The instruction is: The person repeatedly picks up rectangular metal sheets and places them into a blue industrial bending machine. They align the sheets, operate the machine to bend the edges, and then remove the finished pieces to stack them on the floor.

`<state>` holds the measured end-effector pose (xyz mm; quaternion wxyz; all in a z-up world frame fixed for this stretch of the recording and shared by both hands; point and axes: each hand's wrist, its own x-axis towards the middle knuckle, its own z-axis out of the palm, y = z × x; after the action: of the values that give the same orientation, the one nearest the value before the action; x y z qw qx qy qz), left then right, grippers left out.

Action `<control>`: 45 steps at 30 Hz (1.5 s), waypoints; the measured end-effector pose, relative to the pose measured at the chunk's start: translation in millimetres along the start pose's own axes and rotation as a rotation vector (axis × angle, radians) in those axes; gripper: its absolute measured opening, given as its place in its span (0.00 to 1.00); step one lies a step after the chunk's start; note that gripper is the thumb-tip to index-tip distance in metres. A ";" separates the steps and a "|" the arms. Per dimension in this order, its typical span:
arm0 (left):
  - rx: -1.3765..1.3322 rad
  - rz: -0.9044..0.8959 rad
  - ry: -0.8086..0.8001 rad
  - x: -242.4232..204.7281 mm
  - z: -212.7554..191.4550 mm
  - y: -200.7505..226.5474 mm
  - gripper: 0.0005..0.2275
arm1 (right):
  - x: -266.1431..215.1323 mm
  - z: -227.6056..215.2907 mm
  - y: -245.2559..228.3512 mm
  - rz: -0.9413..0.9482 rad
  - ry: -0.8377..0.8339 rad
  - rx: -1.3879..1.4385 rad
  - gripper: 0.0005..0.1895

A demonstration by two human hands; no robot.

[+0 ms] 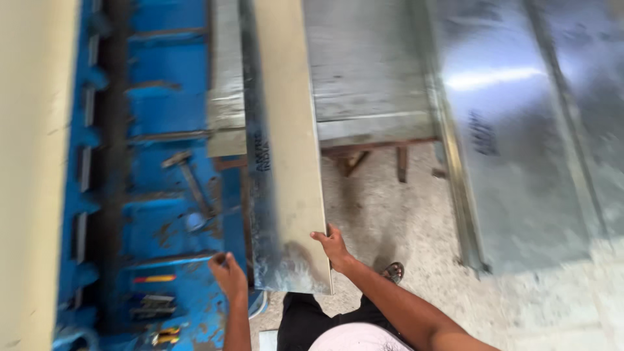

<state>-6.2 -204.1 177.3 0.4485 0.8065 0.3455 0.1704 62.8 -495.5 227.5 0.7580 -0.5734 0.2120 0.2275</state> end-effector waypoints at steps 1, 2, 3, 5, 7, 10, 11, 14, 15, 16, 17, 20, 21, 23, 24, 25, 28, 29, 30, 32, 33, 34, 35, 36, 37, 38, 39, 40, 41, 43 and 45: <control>0.013 0.022 -0.095 -5.2 26.2 16.9 0.18 | -13.3 -25.8 -8.7 -0.052 -0.009 -0.006 0.21; 0.025 0.035 -0.188 -23.4 49.6 31.0 0.18 | -28.7 -51.8 -18.3 -0.040 0.015 0.005 0.21; 0.061 0.092 -0.266 -44.6 73.7 44.7 0.18 | -41.5 -74.6 -30.8 -0.028 0.039 0.017 0.21; 0.122 0.208 -0.400 -85.0 130.6 76.6 0.20 | -69.6 -131.5 -67.1 -0.050 0.063 0.025 0.22; -0.033 -0.120 -0.641 -135.0 178.8 107.9 0.19 | -102.3 -175.7 -102.4 -0.106 0.075 0.045 0.23; -0.085 -0.137 -0.572 -207.3 234.0 150.7 0.19 | -147.4 -252.1 -162.7 -0.135 0.128 -0.116 0.22; -0.208 -0.195 -0.565 -222.9 245.4 165.1 0.18 | -160.8 -275.6 -182.2 -0.146 0.121 -0.097 0.24; -0.477 -0.378 -0.608 -265.7 275.8 217.0 0.16 | -192.9 -350.1 -234.1 -0.168 0.134 -0.139 0.31; -0.508 -0.441 -0.651 -274.6 280.3 236.4 0.16 | -197.7 -378.1 -249.3 -0.167 0.152 -0.225 0.35; -0.532 -0.509 -0.690 -284.5 283.7 257.0 0.16 | -201.1 -407.4 -261.9 -0.157 0.167 -0.310 0.39; -0.496 -0.494 -0.725 -295.0 290.7 279.6 0.16 | -200.1 -437.8 -274.4 -0.131 0.202 -0.399 0.47; -0.427 -0.457 -0.831 -332.8 320.8 339.6 0.15 | -193.7 -528.1 -295.6 -0.027 0.300 -0.539 0.60; -0.436 -0.442 -0.868 -350.1 335.2 355.3 0.16 | -194.6 -560.8 -297.9 0.027 0.335 -0.577 0.58; -0.434 -0.410 -0.947 -386.9 373.0 382.8 0.17 | -188.7 -630.4 -303.0 0.042 0.408 -0.609 0.56; -0.440 -0.394 -0.982 -409.7 398.2 395.9 0.18 | -181.8 -666.7 -307.5 -0.004 0.444 -0.620 0.54; -0.445 -0.378 -1.016 -432.0 424.2 408.0 0.20 | -178.1 -704.4 -309.1 -0.027 0.475 -0.647 0.49; -0.305 -0.491 -1.138 -505.5 499.6 435.0 0.23 | -169.8 -815.9 -305.1 -0.093 0.556 -0.698 0.42; -0.236 -0.474 -1.173 -532.1 527.0 446.7 0.23 | -166.7 -855.3 -307.3 -0.037 0.612 -0.719 0.41; -0.213 -0.426 -1.168 -564.4 547.0 454.8 0.24 | -165.4 -891.1 -303.4 0.030 0.655 -0.737 0.40; -0.126 -0.435 -1.226 -614.8 581.9 478.0 0.33 | -168.8 -961.8 -299.5 0.051 0.711 -0.817 0.37; -0.062 -0.493 -1.287 -637.0 597.8 491.2 0.42 | -172.0 -995.9 -301.4 0.057 0.737 -0.859 0.36; -0.051 -0.483 -1.360 -653.9 613.7 503.1 0.41 | -168.7 -1026.0 -305.5 0.051 0.760 -0.889 0.35; -0.041 -0.474 -1.432 -667.3 630.3 511.4 0.41 | -167.8 -1060.7 -318.1 0.042 0.794 -0.918 0.34; 0.013 -0.385 -1.455 -674.0 644.1 511.0 0.39 | -169.2 -1082.4 -311.4 0.051 0.817 -0.940 0.33; 0.069 -0.297 -1.478 -678.7 656.9 509.2 0.37 | -169.2 -1092.5 -293.6 0.126 0.813 -1.034 0.31; 0.096 -0.186 -1.501 -683.3 673.5 514.8 0.35 | -165.5 -1111.4 -297.2 0.174 0.824 -1.142 0.29; 0.093 -0.148 -1.460 -684.7 675.8 514.0 0.35 | -162.2 -1127.5 -299.6 0.221 0.835 -1.251 0.27; 0.094 -0.111 -1.419 -681.1 668.7 509.5 0.34 | -158.9 -1138.7 -294.5 0.216 0.812 -1.318 0.27; 0.096 -0.074 -1.378 -678.4 660.8 506.2 0.34 | -155.6 -1147.1 -285.5 0.211 0.789 -1.385 0.26; 0.228 -0.003 -1.434 -671.3 645.7 495.7 0.29 | -141.3 -1160.1 -266.6 0.062 0.785 -1.445 0.27; 0.140 0.093 -1.440 -673.8 607.2 463.0 0.23 | -134.3 -1178.5 -254.9 -0.212 0.807 -1.433 0.29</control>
<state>62.3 -1216.6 262.7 0.5043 0.7595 -0.0602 -0.4065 33.0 -1708.1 205.1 0.0921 -0.9719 0.2163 0.0115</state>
